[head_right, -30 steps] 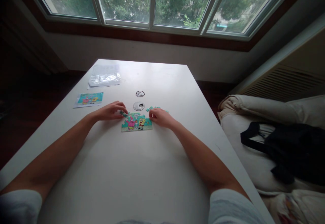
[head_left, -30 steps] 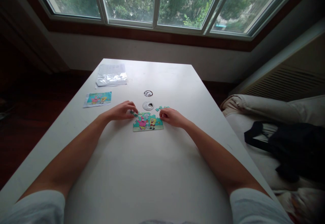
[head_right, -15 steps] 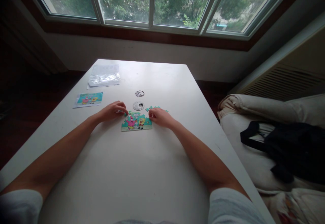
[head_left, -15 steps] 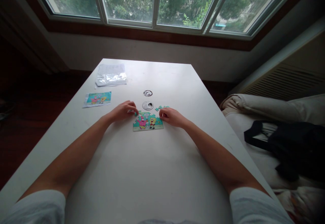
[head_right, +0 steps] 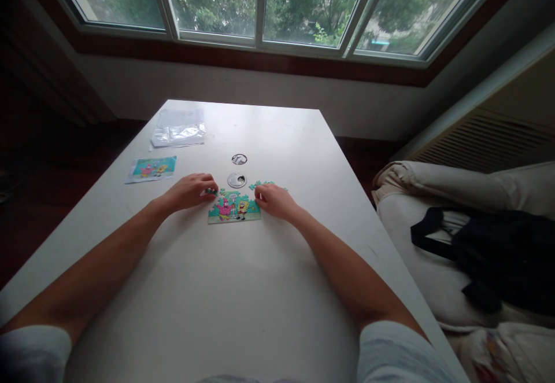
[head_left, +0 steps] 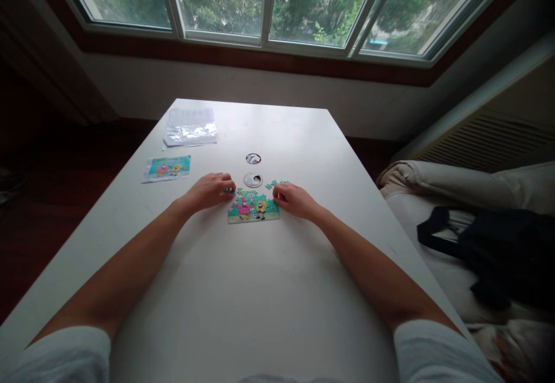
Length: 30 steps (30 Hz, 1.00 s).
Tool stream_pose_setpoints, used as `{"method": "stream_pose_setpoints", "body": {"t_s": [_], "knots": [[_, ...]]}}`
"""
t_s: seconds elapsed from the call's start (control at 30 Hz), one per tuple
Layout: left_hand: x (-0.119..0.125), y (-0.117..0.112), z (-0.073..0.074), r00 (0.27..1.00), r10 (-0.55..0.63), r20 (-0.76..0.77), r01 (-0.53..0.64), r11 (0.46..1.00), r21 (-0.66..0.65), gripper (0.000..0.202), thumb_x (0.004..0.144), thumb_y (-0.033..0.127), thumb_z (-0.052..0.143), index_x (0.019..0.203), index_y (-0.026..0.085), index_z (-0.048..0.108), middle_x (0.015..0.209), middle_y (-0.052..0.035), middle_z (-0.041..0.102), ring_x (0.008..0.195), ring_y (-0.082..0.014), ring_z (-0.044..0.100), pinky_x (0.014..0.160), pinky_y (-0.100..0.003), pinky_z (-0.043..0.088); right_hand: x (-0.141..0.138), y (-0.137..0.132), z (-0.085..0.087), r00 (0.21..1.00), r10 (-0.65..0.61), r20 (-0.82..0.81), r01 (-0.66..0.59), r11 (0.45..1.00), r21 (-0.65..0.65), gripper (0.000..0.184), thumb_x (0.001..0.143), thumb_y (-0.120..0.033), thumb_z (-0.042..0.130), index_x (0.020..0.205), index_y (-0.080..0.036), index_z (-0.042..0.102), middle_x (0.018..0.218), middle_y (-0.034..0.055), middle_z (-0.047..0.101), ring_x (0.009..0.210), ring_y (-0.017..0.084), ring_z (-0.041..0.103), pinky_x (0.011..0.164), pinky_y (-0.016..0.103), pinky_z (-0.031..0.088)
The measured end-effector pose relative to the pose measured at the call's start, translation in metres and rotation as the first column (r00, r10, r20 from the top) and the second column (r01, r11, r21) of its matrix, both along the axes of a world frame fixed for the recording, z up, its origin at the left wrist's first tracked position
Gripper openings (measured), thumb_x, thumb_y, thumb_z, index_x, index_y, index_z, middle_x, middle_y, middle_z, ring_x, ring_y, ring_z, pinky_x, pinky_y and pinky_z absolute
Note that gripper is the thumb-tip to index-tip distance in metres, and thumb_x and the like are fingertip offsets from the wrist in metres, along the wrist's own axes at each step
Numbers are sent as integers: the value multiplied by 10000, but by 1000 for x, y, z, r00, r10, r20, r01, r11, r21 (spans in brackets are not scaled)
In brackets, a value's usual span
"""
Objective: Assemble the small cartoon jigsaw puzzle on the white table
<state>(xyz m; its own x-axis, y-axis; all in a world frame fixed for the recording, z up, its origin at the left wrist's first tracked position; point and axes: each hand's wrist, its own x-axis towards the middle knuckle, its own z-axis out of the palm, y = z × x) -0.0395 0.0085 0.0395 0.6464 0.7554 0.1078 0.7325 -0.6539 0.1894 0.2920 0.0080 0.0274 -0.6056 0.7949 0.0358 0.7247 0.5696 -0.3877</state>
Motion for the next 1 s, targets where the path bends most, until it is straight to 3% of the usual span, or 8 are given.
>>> {"method": "stream_pose_setpoints", "body": {"t_s": [0.17,0.47,0.63,0.8,1.0], "knots": [[0,-2,-4,999,31,45,-30,999,-17,226,934,350,571,1066,253,727,1090,-63,682,949,-214,630,815,-312,473,-7,-6,-4,1000,-14,-21,17,988,152,109,980,-237,586,885,-213,634,892,45,661,864,191,562,712,285,355],[8,-4,-2,995,59,76,-55,997,-51,182,865,296,612,1011,220,691,1081,-70,652,962,-225,601,834,-327,467,-16,-10,-15,980,160,-119,-119,948,296,149,1009,-242,550,907,-201,652,900,73,657,886,219,543,824,341,416],[9,-5,-1,988,57,142,-43,994,-98,170,835,274,628,989,206,656,1046,-64,653,956,-220,592,830,-325,464,-17,-12,-18,959,231,-166,-169,932,321,114,1005,-276,574,1011,-214,670,1015,92,677,957,240,556,868,380,446],[11,-3,-7,959,101,263,-42,975,-220,158,812,233,605,957,202,657,918,-26,659,822,-169,589,730,-272,448,-19,-15,-18,941,307,-140,-252,915,314,238,991,-354,621,1196,-238,657,1183,114,669,1067,271,562,943,441,460],[8,0,-8,909,184,375,-36,929,-368,171,836,291,579,933,198,685,847,-1,684,773,-142,600,711,-249,440,-19,-14,-20,944,301,-134,-251,920,300,236,992,-373,617,1192,-261,673,1209,111,656,1100,278,561,969,455,465]]}}
